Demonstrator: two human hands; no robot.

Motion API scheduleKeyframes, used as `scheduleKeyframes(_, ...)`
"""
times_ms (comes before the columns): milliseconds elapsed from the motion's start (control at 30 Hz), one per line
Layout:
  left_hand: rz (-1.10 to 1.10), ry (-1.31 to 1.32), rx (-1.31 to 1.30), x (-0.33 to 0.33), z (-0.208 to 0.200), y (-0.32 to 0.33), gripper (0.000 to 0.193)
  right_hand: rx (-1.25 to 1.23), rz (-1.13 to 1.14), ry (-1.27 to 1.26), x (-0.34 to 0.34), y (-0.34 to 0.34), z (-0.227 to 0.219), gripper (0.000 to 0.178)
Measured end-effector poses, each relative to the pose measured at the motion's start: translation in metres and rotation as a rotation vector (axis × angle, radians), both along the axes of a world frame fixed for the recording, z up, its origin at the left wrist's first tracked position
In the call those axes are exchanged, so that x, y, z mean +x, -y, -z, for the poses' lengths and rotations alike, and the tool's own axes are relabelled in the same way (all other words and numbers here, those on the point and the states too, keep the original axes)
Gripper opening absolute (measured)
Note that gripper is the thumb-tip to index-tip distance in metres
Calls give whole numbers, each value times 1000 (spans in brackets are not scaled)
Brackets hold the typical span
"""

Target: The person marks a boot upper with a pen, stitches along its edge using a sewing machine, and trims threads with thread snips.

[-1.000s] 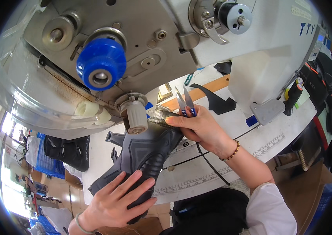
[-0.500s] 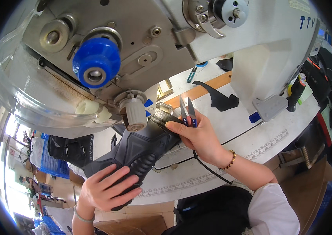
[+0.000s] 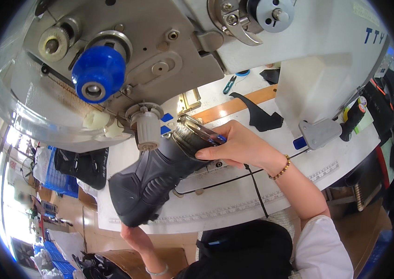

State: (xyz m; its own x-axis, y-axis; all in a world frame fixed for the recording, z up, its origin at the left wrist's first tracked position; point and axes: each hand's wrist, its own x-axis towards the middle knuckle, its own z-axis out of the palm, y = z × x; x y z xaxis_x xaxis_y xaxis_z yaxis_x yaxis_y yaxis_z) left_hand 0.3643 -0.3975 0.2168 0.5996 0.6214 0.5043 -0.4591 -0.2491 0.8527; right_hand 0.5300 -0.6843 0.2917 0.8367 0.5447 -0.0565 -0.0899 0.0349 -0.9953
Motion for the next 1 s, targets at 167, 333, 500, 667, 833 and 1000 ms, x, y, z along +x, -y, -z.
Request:
scheduleKeyframes(167, -24, -450, 87, 2, -50, 16, 28, -18, -1, 41, -7, -7, 0, 21)
scheduleKeyframes(333, -60, -88, -236, 9, -80, 50, 25, -52, -82, 70, 1, -6, 7, 19)
scheduleKeyframes(500, -25, -113, -144, 7, -60, 50, 22, -122, -84, 90, 4, -4, 2, 18)
scheduleKeyframes(667, -43, -93, -87, 15, -45, 46, 24, -63, -100, 76, 10, 1, 10, 20)
scheduleKeyframes(833, -84, -49, -5, 15, -47, 45, 26, -52, -124, 69, 11, 1, 9, 25)
scheduleKeyframes(1000, -78, -30, 38, 20, -45, 40, 26, -69, -156, 79, 12, 2, 10, 29)
